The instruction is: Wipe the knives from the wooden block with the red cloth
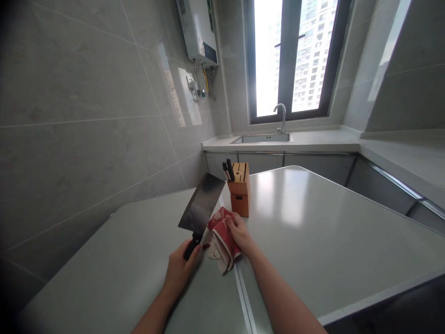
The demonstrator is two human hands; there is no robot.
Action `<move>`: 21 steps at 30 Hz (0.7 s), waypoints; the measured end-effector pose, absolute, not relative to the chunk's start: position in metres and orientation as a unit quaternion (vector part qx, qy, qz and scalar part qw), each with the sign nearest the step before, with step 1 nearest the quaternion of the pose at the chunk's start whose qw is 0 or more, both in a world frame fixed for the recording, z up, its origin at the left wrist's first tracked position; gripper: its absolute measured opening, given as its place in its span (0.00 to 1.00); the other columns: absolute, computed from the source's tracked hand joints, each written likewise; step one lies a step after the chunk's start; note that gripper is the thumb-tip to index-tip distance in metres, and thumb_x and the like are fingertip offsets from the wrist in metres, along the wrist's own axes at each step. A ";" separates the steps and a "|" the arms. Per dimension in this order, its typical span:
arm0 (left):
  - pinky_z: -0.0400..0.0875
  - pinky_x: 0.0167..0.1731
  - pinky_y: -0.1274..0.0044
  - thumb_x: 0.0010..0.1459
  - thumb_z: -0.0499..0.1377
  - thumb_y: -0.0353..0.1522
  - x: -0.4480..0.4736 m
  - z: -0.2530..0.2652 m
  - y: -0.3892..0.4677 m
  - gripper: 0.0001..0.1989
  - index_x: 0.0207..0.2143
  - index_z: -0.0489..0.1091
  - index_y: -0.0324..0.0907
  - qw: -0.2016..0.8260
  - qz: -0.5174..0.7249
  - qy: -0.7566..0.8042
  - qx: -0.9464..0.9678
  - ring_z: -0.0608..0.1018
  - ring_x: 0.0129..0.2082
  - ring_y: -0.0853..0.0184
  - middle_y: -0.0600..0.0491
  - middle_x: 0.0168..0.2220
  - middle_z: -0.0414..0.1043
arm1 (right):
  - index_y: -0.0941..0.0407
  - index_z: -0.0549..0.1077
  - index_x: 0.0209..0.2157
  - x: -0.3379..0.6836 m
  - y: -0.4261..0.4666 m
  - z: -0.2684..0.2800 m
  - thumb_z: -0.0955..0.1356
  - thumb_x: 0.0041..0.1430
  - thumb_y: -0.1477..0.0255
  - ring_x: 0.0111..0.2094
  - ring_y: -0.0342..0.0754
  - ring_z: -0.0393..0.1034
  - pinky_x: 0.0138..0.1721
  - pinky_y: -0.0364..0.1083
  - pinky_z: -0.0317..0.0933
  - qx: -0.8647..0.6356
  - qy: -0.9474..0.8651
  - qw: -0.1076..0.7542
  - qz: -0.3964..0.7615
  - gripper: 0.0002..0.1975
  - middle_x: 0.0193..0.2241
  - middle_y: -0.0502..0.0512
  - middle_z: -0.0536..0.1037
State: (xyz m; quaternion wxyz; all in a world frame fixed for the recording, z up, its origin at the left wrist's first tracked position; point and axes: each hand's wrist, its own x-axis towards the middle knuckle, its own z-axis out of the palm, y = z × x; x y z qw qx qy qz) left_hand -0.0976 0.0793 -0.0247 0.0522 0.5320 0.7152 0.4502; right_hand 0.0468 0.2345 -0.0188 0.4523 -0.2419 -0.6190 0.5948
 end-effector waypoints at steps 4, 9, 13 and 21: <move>0.65 0.31 0.77 0.58 0.51 0.41 -0.101 -0.028 0.080 0.15 0.36 0.69 0.40 0.032 0.451 0.721 0.526 0.74 0.29 0.65 0.51 0.30 0.74 | 0.56 0.72 0.33 0.053 0.225 -0.008 0.63 0.56 0.59 0.46 0.55 0.62 0.49 0.54 0.55 -0.284 -0.792 0.457 0.287 0.15 0.43 0.60 0.67; 0.64 0.32 0.77 0.58 0.51 0.40 -0.103 -0.030 0.081 0.14 0.36 0.69 0.40 0.031 0.453 0.728 0.513 0.74 0.30 0.65 0.51 0.30 0.74 | 0.56 0.71 0.35 0.058 0.213 0.003 0.66 0.52 0.65 0.47 0.59 0.59 0.47 0.56 0.54 -0.355 -0.834 0.407 0.111 0.11 0.44 0.62 0.65; 0.64 0.33 0.77 0.58 0.51 0.41 -0.104 -0.030 0.082 0.14 0.37 0.68 0.40 0.033 0.456 0.731 0.507 0.74 0.31 0.64 0.51 0.31 0.73 | 0.57 0.70 0.30 0.057 0.218 -0.001 0.62 0.56 0.67 0.36 0.51 0.65 0.38 0.49 0.58 -0.341 -0.842 0.372 0.190 0.09 0.34 0.59 0.69; 0.63 0.31 0.78 0.59 0.51 0.40 -0.104 -0.029 0.081 0.13 0.35 0.69 0.40 0.047 0.446 0.721 0.529 0.73 0.29 0.65 0.52 0.30 0.73 | 0.56 0.71 0.32 0.049 0.227 -0.012 0.65 0.54 0.58 0.32 0.49 0.69 0.35 0.47 0.61 -0.280 -0.657 0.415 0.564 0.15 0.30 0.53 0.76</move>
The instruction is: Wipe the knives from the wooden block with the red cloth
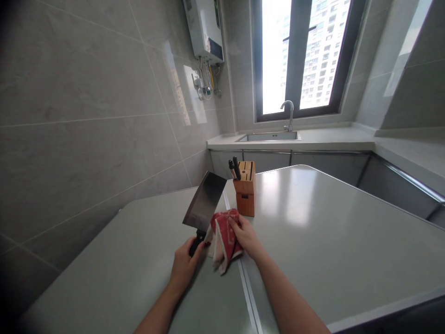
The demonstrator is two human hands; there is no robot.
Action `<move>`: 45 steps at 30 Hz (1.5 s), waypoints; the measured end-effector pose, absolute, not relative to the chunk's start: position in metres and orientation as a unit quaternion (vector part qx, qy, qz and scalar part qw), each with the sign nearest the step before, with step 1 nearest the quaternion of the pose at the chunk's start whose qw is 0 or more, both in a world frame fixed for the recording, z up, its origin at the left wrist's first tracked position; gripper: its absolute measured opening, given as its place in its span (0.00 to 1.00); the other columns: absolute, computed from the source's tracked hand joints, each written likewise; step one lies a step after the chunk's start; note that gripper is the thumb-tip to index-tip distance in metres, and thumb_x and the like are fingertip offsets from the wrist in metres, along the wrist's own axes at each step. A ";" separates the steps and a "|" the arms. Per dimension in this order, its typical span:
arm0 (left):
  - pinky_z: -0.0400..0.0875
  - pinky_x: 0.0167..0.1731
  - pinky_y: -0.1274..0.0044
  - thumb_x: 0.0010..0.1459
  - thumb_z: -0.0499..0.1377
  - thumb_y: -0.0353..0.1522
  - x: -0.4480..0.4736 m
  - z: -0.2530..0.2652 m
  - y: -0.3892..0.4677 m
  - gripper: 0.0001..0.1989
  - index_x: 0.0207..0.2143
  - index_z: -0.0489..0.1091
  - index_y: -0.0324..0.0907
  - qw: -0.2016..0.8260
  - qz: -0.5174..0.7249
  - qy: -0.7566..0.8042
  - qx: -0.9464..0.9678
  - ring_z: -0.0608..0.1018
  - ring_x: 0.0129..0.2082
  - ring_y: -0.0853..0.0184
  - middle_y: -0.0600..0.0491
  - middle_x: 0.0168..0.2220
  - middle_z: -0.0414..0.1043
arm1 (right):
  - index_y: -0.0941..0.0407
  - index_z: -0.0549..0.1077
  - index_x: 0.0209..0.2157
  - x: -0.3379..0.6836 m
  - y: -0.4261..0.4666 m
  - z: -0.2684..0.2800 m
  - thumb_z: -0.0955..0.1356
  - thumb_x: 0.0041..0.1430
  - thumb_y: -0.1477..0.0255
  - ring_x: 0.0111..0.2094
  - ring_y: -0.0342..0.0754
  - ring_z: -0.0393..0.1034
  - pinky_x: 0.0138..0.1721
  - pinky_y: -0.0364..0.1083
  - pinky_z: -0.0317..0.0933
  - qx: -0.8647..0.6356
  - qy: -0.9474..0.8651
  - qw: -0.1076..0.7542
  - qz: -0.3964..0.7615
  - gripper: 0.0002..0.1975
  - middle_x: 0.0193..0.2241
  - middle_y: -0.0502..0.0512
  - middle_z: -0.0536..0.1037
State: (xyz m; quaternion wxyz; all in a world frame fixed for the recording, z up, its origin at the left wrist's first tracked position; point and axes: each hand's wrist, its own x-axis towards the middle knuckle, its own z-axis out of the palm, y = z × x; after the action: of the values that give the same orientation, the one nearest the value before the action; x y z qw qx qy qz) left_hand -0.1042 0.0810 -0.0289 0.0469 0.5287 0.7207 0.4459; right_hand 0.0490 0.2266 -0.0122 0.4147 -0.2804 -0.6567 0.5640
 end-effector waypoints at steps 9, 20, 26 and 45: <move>0.63 0.32 0.78 0.58 0.52 0.39 -0.103 -0.028 0.080 0.14 0.38 0.70 0.40 0.077 0.440 0.712 0.542 0.73 0.31 0.65 0.52 0.32 0.74 | 0.56 0.70 0.42 0.050 0.221 -0.003 0.66 0.55 0.60 0.39 0.51 0.74 0.43 0.50 0.66 -0.164 -0.302 0.348 0.872 0.17 0.35 0.57 0.79; 0.63 0.31 0.79 0.58 0.52 0.39 -0.098 -0.026 0.079 0.14 0.37 0.70 0.40 0.107 0.412 0.691 0.584 0.73 0.29 0.66 0.51 0.31 0.74 | 0.58 0.74 0.31 0.058 0.226 -0.006 0.62 0.53 0.66 0.39 0.53 0.74 0.45 0.51 0.65 -0.096 -0.269 0.295 0.912 0.12 0.29 0.56 0.80; 0.64 0.31 0.78 0.57 0.52 0.39 -0.098 -0.026 0.080 0.14 0.37 0.71 0.39 0.103 0.412 0.694 0.582 0.73 0.29 0.66 0.51 0.31 0.74 | 0.56 0.71 0.36 0.054 0.224 -0.017 0.71 0.46 0.67 0.31 0.48 0.74 0.38 0.48 0.66 -0.131 -0.319 0.327 0.880 0.13 0.29 0.52 0.79; 0.64 0.30 0.79 0.55 0.54 0.38 -0.099 -0.025 0.081 0.14 0.38 0.72 0.38 0.129 0.424 0.683 0.580 0.72 0.28 0.67 0.52 0.29 0.74 | 0.57 0.75 0.31 0.058 0.227 -0.015 0.67 0.46 0.62 0.34 0.52 0.74 0.42 0.51 0.66 -0.170 -0.366 0.325 0.855 0.13 0.30 0.56 0.79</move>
State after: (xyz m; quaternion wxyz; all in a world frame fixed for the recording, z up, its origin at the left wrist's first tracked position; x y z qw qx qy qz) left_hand -0.0989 0.0805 -0.0251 0.1287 0.5803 0.6831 0.4243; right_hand 0.0581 0.2266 -0.0147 0.3251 -0.1699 -0.3659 0.8553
